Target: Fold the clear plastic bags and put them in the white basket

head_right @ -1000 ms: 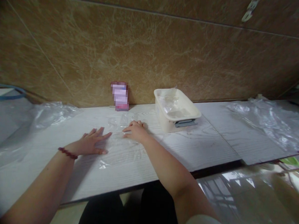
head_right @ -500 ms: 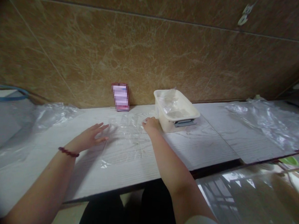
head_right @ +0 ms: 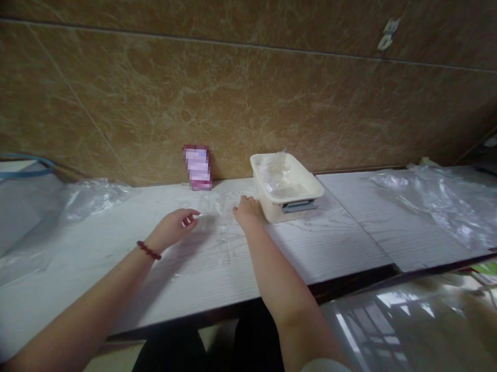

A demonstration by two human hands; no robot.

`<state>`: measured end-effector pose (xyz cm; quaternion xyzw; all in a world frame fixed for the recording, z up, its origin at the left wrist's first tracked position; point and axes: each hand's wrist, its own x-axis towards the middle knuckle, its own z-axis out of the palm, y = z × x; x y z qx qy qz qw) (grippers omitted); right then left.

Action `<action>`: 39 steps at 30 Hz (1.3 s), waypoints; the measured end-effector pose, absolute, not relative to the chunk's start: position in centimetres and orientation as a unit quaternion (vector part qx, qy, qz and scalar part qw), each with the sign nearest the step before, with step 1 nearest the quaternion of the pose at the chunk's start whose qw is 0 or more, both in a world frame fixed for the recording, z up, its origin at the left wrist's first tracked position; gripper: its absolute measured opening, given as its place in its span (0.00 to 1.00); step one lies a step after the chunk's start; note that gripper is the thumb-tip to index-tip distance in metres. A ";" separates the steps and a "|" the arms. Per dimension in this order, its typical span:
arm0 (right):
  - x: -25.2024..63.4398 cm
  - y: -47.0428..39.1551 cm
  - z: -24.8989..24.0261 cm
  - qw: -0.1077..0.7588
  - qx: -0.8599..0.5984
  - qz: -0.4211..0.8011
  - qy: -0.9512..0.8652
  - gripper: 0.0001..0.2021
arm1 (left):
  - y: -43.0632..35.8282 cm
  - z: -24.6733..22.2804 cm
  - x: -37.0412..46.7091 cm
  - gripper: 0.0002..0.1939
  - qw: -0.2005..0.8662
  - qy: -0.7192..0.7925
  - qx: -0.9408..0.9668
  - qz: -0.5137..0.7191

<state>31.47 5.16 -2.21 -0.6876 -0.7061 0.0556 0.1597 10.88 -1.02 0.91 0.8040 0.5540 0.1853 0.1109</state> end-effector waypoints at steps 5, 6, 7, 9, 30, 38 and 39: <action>31.9 5.8 -2.9 0.154 -0.690 0.059 -0.705 0.14 | 0.2 1.1 14.4 0.18 0.104 0.529 0.835 0.111; 31.8 5.8 -3.0 0.162 -0.692 0.058 -0.701 0.13 | 0.4 0.9 14.8 0.18 0.101 0.535 0.832 0.105; 31.8 5.9 -3.0 0.168 -0.693 0.056 -0.699 0.12 | 0.5 0.7 15.1 0.18 0.099 0.543 0.827 0.106; 31.7 6.0 -2.9 0.177 -0.692 0.053 -0.698 0.10 | 0.6 0.4 15.2 0.18 0.096 0.557 0.816 0.124; 28.9 2.2 -0.7 0.323 -0.468 0.221 -0.793 0.09 | 0.7 -1.4 15.3 0.18 0.644 0.442 0.395 0.484; 30.4 3.1 -0.4 0.314 -0.468 0.260 -0.785 0.10 | 2.4 -2.6 14.3 0.09 0.361 0.622 0.587 0.372; 30.8 3.2 -0.3 0.296 -0.477 0.235 -0.794 0.10 | 2.6 -2.6 14.2 0.09 0.341 0.631 0.597 0.360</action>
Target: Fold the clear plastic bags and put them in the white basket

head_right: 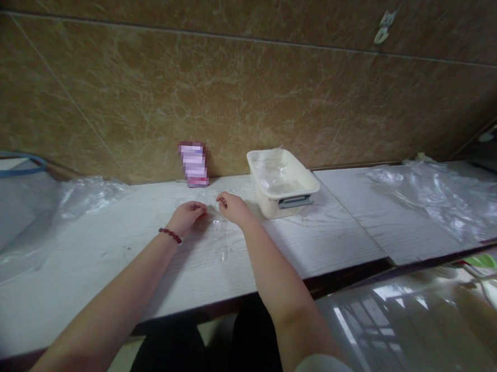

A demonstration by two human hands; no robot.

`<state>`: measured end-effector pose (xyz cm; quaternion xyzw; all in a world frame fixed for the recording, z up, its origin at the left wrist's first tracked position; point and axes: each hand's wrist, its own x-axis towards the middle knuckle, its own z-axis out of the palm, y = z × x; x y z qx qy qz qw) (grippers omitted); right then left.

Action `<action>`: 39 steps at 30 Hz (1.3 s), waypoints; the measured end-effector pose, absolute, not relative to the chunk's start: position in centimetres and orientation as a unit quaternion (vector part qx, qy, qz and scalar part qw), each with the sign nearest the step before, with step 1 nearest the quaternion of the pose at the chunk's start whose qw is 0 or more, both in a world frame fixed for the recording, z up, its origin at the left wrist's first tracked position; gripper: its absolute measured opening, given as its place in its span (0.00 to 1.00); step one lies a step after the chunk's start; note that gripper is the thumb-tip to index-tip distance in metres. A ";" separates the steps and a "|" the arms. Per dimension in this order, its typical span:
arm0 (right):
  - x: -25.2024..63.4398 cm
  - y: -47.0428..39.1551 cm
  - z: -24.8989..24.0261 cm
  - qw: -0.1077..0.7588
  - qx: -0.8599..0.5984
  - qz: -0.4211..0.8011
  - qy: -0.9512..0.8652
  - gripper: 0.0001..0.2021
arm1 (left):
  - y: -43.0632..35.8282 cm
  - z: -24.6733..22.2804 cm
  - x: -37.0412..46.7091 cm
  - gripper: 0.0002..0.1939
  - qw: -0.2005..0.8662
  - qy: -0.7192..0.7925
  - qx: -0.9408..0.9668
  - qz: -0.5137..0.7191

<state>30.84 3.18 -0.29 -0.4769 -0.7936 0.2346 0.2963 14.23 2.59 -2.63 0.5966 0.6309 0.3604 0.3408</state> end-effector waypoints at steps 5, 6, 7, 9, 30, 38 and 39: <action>32.0 3.3 -0.5 0.180 -0.468 0.183 -0.845 0.11 | 2.9 -2.7 14.2 0.10 0.289 0.639 0.645 0.304; 32.0 3.3 -0.6 0.167 -0.468 0.179 -0.849 0.12 | 2.9 -2.7 14.3 0.11 0.281 0.639 0.654 0.292; 31.9 3.2 -0.7 0.157 -0.470 0.176 -0.851 0.13 | 2.9 -2.7 14.3 0.13 0.272 0.638 0.663 0.281; 31.7 3.2 -0.8 0.131 -0.477 0.183 -0.849 0.13 | 2.9 -2.7 14.3 0.14 0.247 0.639 0.679 0.262; 31.5 3.6 -1.8 0.105 -0.518 0.188 -0.828 0.14 | 3.1 -2.4 13.3 0.18 0.043 0.616 0.778 0.112; 31.7 3.3 -1.4 0.101 -0.507 0.186 -0.835 0.15 | 0.2 -1.7 14.6 0.21 -0.002 0.516 0.853 0.073; 31.7 3.3 -1.4 0.098 -0.506 0.186 -0.836 0.15 | -0.2 -1.8 14.8 0.22 0.015 0.496 0.867 0.051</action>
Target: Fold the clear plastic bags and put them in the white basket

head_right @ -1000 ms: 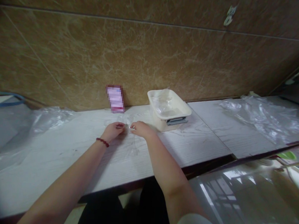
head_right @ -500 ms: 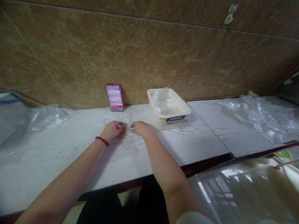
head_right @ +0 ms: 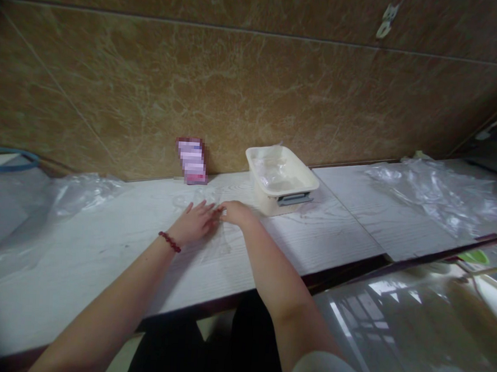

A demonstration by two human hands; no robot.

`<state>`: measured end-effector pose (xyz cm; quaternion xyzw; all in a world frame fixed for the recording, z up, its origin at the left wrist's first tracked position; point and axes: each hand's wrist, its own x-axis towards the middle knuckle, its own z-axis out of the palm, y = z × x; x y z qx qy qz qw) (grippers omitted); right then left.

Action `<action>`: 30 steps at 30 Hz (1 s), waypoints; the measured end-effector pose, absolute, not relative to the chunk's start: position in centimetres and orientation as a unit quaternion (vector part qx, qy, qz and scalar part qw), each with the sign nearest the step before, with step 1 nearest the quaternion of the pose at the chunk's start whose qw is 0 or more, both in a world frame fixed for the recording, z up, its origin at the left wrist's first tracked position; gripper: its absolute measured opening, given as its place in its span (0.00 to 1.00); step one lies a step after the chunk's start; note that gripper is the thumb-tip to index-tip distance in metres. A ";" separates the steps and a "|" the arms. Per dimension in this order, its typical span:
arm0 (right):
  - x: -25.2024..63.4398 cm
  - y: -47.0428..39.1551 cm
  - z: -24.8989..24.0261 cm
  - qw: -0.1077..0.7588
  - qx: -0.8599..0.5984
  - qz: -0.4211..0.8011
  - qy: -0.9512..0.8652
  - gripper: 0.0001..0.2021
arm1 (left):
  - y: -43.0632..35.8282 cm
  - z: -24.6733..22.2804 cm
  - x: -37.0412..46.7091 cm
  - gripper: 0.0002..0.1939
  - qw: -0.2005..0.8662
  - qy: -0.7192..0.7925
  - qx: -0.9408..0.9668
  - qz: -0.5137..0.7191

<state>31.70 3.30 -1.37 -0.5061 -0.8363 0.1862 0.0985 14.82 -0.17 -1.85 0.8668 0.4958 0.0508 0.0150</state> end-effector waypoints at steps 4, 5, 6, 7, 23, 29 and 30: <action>31.7 3.3 -1.2 0.093 -0.506 0.190 -0.836 0.16 | -1.0 -2.3 15.0 0.28 0.072 0.490 0.869 -0.007; 31.6 3.3 -1.1 0.099 -0.505 0.190 -0.836 0.16 | -1.0 -2.4 14.9 0.29 0.079 0.491 0.867 -0.011; 31.5 3.3 -1.1 0.105 -0.503 0.191 -0.836 0.15 | -1.0 -2.3 14.9 0.29 0.082 0.493 0.866 -0.012; 31.5 3.2 -1.0 0.110 -0.502 0.192 -0.836 0.15 | -1.1 -2.3 14.8 0.30 0.083 0.494 0.866 -0.011; 32.2 2.9 -0.7 0.063 -0.492 0.210 -0.843 0.24 | -0.1 -1.7 12.6 0.30 0.099 0.551 0.827 -0.052; 32.7 2.6 -0.2 0.042 -0.473 0.229 -0.849 0.28 | 0.1 -1.0 12.6 0.27 0.093 0.548 0.831 -0.028; 32.8 2.6 0.0 0.043 -0.469 0.232 -0.851 0.30 | 0.0 -0.6 12.5 0.26 0.089 0.551 0.830 -0.016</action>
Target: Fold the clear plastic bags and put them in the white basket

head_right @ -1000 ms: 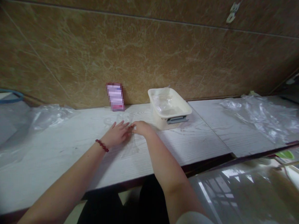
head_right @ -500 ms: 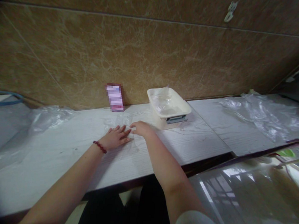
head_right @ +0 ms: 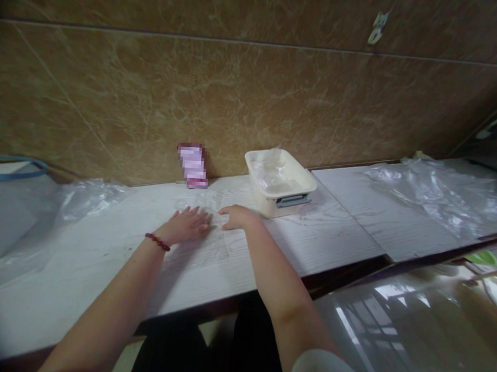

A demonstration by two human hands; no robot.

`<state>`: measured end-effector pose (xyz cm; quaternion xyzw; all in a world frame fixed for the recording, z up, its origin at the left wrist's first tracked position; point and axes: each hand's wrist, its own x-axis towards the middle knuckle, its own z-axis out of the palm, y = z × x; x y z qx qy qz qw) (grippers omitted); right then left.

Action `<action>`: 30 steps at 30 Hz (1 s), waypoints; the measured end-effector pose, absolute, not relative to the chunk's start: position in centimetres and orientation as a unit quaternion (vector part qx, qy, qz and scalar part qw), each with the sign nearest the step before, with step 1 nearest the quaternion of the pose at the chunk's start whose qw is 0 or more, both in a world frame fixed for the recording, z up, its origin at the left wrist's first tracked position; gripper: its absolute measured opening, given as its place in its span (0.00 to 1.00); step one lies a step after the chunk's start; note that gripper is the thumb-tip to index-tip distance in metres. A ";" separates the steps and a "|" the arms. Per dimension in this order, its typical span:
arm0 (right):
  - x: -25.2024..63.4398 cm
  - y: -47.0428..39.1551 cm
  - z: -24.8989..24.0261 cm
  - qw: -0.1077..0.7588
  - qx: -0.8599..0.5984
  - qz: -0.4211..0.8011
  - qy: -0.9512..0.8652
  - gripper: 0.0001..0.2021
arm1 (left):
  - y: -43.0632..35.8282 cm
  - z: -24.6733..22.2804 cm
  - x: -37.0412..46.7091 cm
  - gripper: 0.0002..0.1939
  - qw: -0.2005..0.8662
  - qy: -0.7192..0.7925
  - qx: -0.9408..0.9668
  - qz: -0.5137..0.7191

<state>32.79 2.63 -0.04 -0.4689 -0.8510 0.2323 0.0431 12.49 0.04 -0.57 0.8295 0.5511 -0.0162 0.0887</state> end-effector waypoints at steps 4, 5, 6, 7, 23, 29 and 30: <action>33.1 2.4 0.6 0.058 -0.482 0.229 -0.843 0.29 | -1.2 1.5 11.0 0.25 0.074 0.551 0.829 0.067; 33.2 2.3 0.7 0.060 -0.489 0.228 -0.840 0.28 | -1.9 2.0 10.4 0.24 0.071 0.544 0.831 0.093; 33.2 2.1 0.9 0.059 -0.493 0.228 -0.837 0.26 | -2.8 2.3 9.8 0.24 0.070 0.536 0.833 0.117; 33.3 1.8 0.9 0.057 -0.492 0.229 -0.838 0.25 | -3.8 2.4 9.2 0.24 0.069 0.531 0.834 0.136; 34.0 -3.9 -1.0 0.176 -0.313 0.123 -0.925 0.19 | -12.0 -2.9 6.0 0.15 0.067 0.529 0.835 0.137; 34.9 -8.7 -1.2 0.206 -0.351 0.141 -0.902 0.18 | -12.0 -3.4 6.9 0.14 0.037 0.541 0.825 0.159; 34.8 -9.2 -1.3 0.207 -0.360 0.140 -0.899 0.19 | -12.0 -3.4 7.0 0.14 0.043 0.537 0.826 0.166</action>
